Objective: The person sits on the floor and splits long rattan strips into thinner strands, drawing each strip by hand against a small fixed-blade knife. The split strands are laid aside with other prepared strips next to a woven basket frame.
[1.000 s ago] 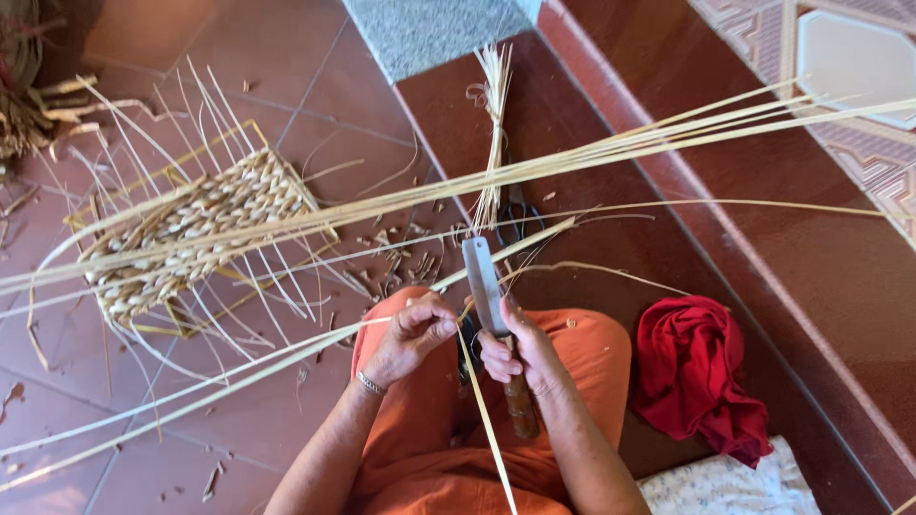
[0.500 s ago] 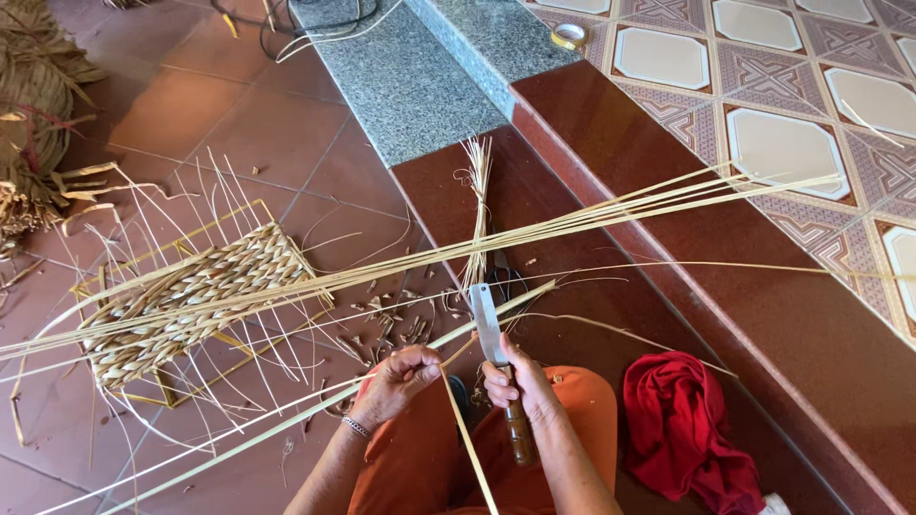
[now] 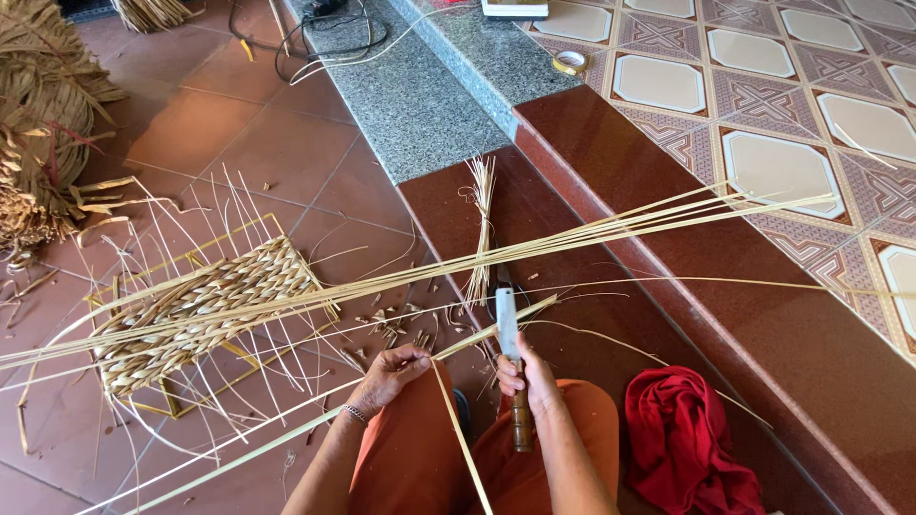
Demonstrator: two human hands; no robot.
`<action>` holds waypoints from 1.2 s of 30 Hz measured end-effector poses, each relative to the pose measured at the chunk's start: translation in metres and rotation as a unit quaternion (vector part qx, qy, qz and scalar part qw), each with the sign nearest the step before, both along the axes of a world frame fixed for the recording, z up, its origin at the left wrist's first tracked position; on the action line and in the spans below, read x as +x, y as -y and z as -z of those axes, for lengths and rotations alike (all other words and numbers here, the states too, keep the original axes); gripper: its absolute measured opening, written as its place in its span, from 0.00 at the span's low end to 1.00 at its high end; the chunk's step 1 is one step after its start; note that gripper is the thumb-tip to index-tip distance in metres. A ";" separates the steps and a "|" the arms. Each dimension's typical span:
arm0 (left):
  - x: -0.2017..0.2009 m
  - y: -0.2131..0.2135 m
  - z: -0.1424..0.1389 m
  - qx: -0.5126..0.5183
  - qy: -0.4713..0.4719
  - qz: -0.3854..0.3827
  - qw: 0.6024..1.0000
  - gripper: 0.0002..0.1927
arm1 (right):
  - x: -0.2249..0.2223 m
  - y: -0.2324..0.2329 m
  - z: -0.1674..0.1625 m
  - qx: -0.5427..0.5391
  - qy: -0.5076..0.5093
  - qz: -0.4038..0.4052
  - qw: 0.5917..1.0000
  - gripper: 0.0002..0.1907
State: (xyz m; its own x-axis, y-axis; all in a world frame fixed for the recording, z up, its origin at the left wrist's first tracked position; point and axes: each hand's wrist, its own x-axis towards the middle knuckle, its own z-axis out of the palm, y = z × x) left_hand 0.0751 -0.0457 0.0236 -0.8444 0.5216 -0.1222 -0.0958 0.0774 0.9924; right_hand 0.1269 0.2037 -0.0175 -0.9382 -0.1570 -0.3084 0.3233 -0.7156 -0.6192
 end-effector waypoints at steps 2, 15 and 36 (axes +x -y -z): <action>-0.006 -0.003 -0.001 0.002 -0.037 -0.016 0.999 0.09 | 0.006 -0.004 -0.004 -0.063 -0.090 0.014 0.994 0.30; 0.007 -0.064 0.006 -0.090 -0.212 -0.079 0.970 0.11 | 0.029 -0.013 0.021 -0.169 -0.143 -0.112 0.969 0.29; 0.120 -0.014 -0.139 0.091 -0.395 0.067 0.912 0.05 | 0.164 0.013 -0.085 -0.194 -0.272 -0.264 0.905 0.26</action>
State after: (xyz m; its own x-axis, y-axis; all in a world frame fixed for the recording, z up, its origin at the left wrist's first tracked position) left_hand 0.1949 -0.0312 0.1629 -0.5593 0.5765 0.5956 0.6523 -0.1374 0.7454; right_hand 0.2910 0.1904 0.0673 -0.6974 -0.6252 0.3505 0.4070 -0.7479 -0.5244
